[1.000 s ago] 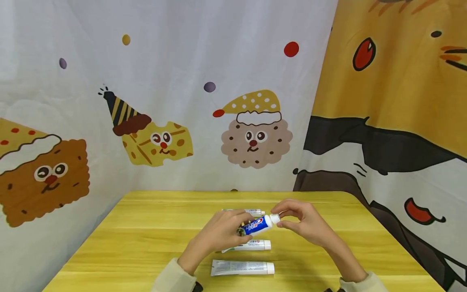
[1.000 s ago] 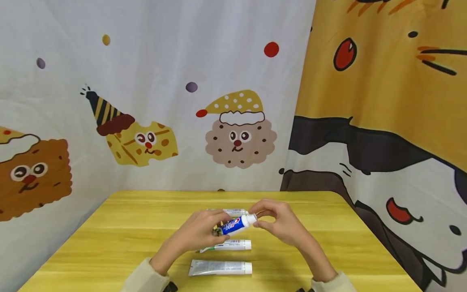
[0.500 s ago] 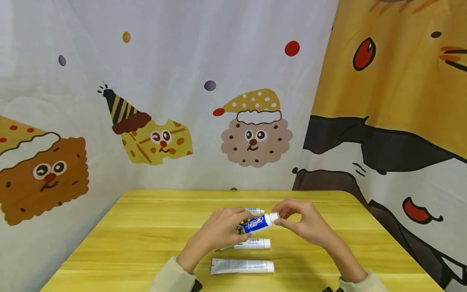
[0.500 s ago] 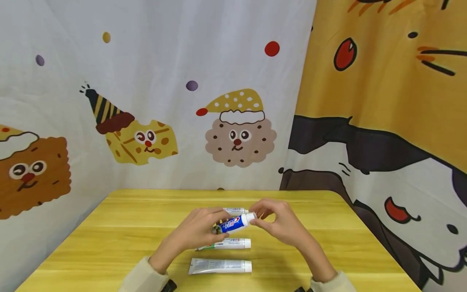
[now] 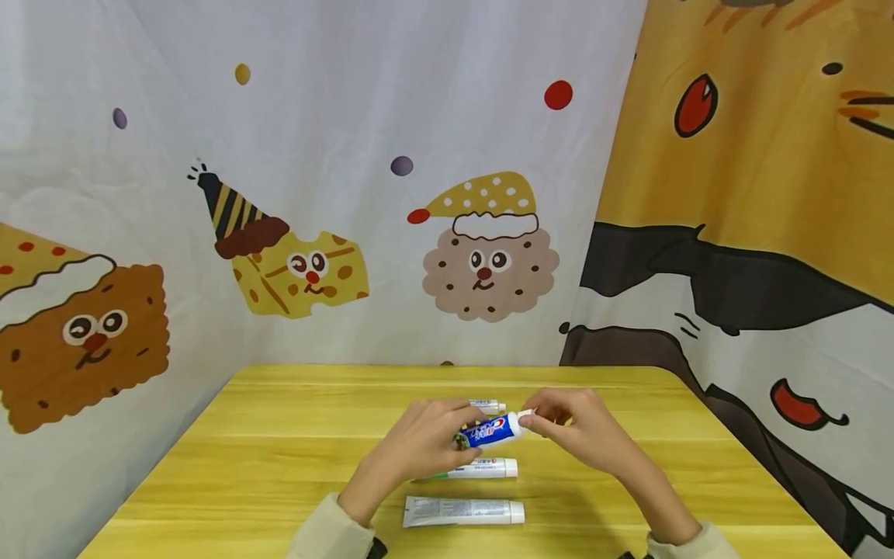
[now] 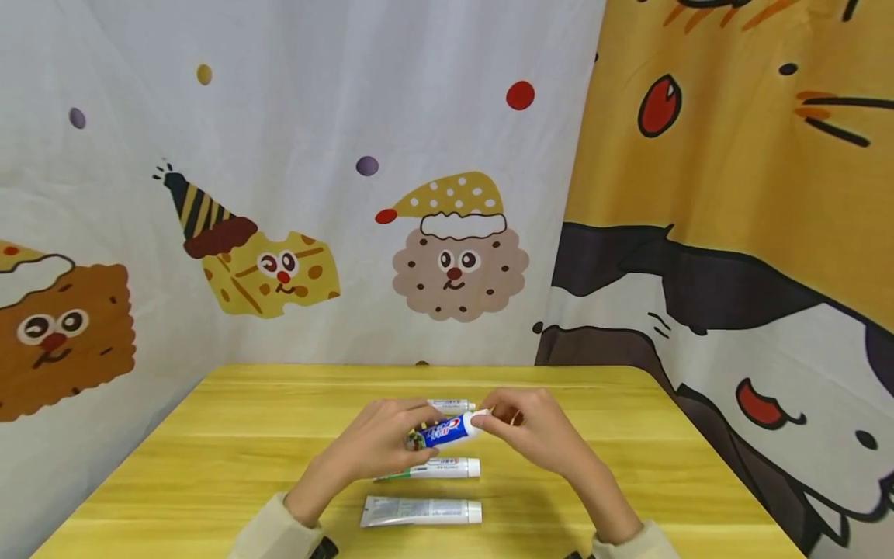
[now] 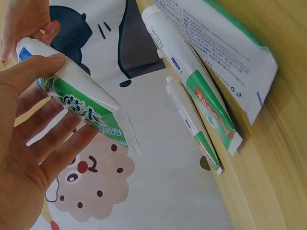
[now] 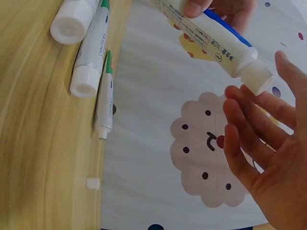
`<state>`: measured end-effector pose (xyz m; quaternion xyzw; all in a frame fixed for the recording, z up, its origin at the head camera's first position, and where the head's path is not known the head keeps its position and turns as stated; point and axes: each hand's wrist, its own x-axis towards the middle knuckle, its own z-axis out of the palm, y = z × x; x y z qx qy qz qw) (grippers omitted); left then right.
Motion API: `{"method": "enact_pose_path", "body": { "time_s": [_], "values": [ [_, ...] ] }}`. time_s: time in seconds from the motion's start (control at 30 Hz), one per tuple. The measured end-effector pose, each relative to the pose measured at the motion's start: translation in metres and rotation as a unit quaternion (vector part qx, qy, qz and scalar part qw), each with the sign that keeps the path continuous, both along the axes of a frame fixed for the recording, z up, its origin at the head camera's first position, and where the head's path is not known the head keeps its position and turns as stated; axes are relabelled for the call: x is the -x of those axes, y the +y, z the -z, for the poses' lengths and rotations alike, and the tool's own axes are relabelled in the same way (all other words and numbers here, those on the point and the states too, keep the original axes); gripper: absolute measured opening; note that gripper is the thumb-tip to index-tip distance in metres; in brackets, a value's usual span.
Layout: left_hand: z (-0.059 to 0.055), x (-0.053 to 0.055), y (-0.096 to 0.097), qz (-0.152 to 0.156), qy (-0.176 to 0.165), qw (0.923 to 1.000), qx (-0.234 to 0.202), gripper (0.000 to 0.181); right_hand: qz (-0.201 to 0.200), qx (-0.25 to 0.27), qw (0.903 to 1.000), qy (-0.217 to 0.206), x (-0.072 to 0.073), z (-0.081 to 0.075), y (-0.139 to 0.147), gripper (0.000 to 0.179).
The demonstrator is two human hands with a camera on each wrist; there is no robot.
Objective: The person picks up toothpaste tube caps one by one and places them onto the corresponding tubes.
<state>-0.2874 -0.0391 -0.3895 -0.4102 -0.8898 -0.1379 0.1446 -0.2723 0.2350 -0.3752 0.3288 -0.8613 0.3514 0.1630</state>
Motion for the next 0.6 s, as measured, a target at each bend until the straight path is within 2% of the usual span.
{"method": "enact_pose_path", "body": {
  "time_s": [0.13, 0.23, 0.4, 0.6],
  "values": [
    [-0.0003, 0.0004, -0.0004, -0.001, 0.0, 1.0, -0.002, 0.041, 0.009, -0.006, 0.9999, -0.002, -0.0025, -0.0012, 0.0017, 0.023],
    [-0.0004, 0.0005, -0.0008, -0.003, 0.003, 1.0, 0.0, 0.04, -0.007, 0.005, 0.9999, 0.009, -0.0034, -0.002, 0.0034, 0.034],
    [-0.001, 0.0003, -0.0013, -0.003, 0.01, 0.9999, 0.0, 0.04, -0.046, 0.017, 0.9983, 0.031, -0.004, -0.0033, 0.0054, 0.037],
    [-0.0017, -0.0005, -0.0019, -0.002, 0.013, 0.9999, -0.001, 0.04, -0.065, 0.016, 0.9967, 0.045, -0.0036, -0.0045, 0.0051, 0.036]
  ]
}}
